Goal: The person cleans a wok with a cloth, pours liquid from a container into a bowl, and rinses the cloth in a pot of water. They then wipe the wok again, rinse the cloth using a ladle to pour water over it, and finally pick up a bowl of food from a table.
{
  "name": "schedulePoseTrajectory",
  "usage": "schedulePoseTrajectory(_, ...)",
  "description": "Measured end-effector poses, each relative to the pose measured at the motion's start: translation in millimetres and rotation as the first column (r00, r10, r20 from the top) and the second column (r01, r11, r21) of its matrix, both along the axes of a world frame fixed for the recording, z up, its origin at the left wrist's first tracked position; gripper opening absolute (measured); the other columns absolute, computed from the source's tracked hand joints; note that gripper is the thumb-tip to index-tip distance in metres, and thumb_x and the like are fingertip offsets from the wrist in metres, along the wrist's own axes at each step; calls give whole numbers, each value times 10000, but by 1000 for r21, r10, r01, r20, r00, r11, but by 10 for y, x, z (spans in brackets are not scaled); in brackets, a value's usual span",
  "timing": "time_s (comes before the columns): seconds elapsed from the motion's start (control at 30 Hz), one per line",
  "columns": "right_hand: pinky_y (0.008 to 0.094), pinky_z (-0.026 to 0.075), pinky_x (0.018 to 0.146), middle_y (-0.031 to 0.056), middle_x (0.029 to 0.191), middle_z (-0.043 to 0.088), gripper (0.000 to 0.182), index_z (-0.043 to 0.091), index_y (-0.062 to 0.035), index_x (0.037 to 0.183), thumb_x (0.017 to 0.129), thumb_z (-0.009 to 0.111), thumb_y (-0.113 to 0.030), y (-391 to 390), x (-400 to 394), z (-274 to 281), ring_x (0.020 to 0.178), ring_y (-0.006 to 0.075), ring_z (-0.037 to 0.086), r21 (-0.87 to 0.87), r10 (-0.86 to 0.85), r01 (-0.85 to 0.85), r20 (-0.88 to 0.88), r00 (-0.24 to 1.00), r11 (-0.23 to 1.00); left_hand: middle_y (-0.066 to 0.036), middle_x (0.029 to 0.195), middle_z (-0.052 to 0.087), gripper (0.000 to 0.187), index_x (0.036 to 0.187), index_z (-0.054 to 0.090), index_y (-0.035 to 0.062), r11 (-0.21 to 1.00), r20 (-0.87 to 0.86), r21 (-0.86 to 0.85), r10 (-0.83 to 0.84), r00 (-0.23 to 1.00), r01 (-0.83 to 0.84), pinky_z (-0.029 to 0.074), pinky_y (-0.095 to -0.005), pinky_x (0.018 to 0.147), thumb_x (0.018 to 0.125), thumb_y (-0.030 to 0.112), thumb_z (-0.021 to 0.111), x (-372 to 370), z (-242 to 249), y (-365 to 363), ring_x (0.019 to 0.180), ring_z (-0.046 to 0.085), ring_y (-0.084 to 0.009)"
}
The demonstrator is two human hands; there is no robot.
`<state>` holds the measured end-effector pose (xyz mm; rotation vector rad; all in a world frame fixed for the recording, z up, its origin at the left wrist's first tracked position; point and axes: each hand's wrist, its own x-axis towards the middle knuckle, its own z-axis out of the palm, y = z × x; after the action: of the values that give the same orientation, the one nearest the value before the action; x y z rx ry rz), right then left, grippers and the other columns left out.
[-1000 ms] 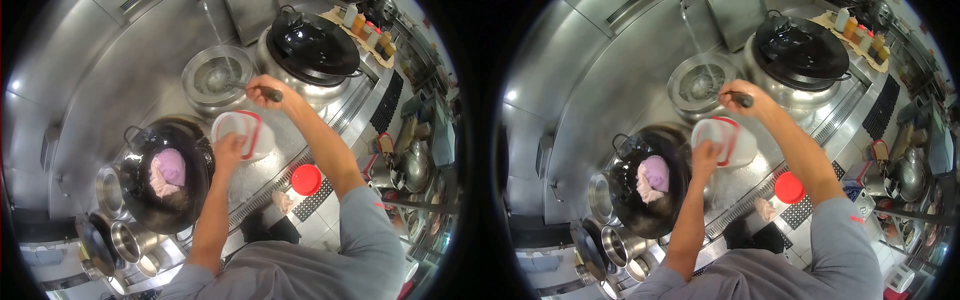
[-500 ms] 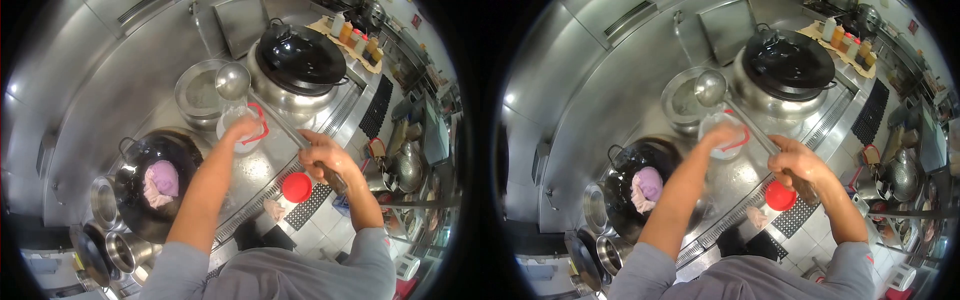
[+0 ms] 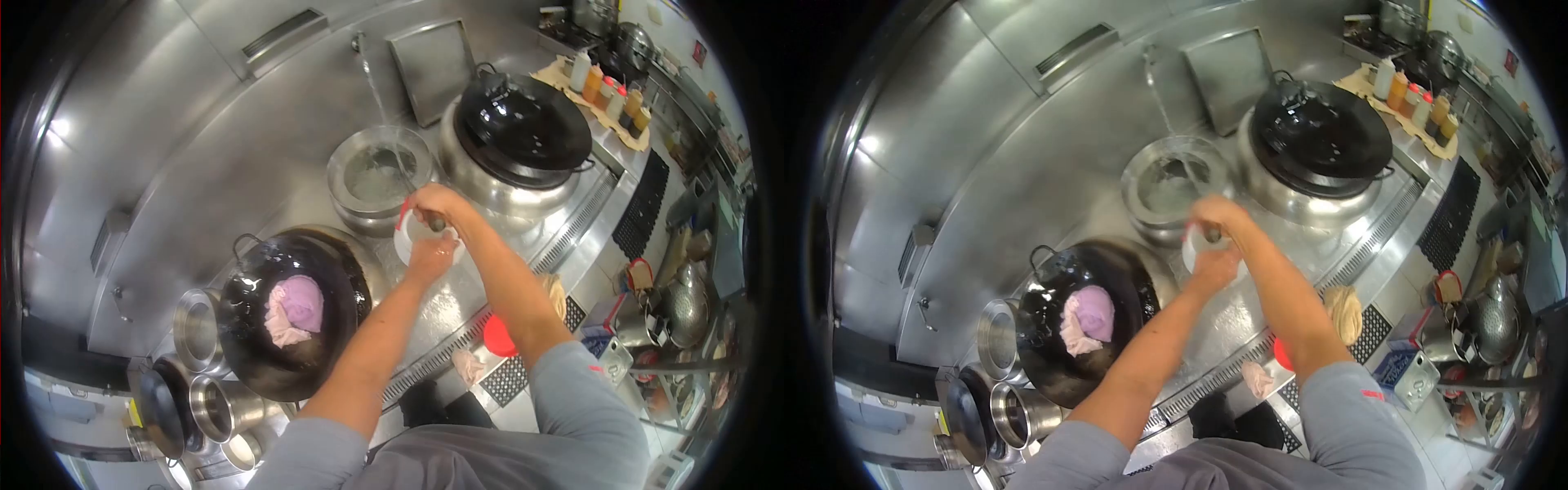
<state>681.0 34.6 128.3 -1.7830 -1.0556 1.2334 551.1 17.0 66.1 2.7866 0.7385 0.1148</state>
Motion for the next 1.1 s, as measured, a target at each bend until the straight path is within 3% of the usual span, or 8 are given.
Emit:
schedulePoseTrajectory(0.07, 304, 485, 482, 58, 624, 535, 174, 503, -45, 662, 796, 610, -74, 198, 22, -362, 530, 169, 545, 57, 28, 211, -990, 137, 976, -133, 834, 702, 269, 936, 641, 83, 999, -65, 39, -18, 998, 20, 514, -470, 642, 933, 286, 465, 1, 26, 36, 782, 679, -330)
schedulePoseTrajectory(0.17, 220, 402, 382, 21, 636, 489, 154, 483, -35, 729, 864, 553, -59, -239, -125, 7, 467, 81, 459, -204, -193, 138, -977, -92, 969, -84, 883, 703, 224, 982, 638, 139, 998, 45, 56, 18, 999, -20, 535, -409, 665, 916, 284, 481, 21, -125, 103, 830, 687, -287)
schedulePoseTrajectory(0.3, 180, 355, 350, 8, 671, 463, 99, 473, 8, 862, 894, 512, -79, -1015, -312, 514, 456, 36, 418, -115, -151, 285, -983, 108, 952, -98, 993, 696, 253, 1060, 666, 157, 903, 532, -429, 226, 816, 30, 517, -385, 831, 870, 287, 561, 257, -511, 161, 968, 660, -290)
schedulePoseTrajectory(0.53, 218, 344, 344, 6, 646, 463, 520, 414, 72, 1313, 820, 514, -61, -2186, -298, 1373, 419, 72, 444, 24, -206, 315, -709, 674, 949, -257, 1093, 645, 468, 1060, 636, -62, 951, -377, -241, -275, 885, 193, 485, -441, 898, 849, 355, 607, 192, 161, 662, 1046, 609, -396)
schedulePoseTrajectory(0.67, 252, 368, 396, 54, 656, 532, 679, 337, 82, 1400, 779, 546, -95, -2472, -349, 1416, 425, 98, 465, 12, -194, 211, -345, 918, 977, -259, 1076, 647, 487, 1118, 605, -56, 930, -185, -312, -263, 947, 197, 468, -466, 912, 881, 369, 589, 217, 68, 674, 1027, 610, -414)
schedulePoseTrajectory(0.9, 408, 524, 663, 224, 859, 668, 653, 374, 57, 1375, 766, 522, -127, -1627, -84, 477, 633, 299, 662, 421, -178, -123, 607, 774, 899, -226, 934, 682, 411, 1115, 546, -28, 979, -181, -105, -194, 964, 178, 483, -482, 791, 945, 344, 502, 129, 117, 388, 935, 652, -366)
schedulePoseTrajectory(1.03, 373, 534, 590, 167, 778, 651, 391, 512, 74, 1161, 809, 515, -96, -367, 39, 372, 603, 254, 636, -124, 68, -8, 485, 872, 992, -157, 898, 694, 300, 1075, 620, 67, 996, -187, -86, -23, 982, 7, 499, -482, 751, 964, 277, 437, -17, 153, 198, 853, 671, -336)
schedulePoseTrajectory(1.1, 303, 505, 496, 94, 709, 584, 265, 518, 72, 1065, 844, 510, -75, -30, 88, -129, 547, 174, 585, -20, -117, 130, -584, 803, 991, -149, 813, 693, 271, 1083, 595, 68, 996, -162, 16, -87, 983, 91, 517, -459, 691, 961, 247, 431, -1, -98, 280, 771, 680, -331)
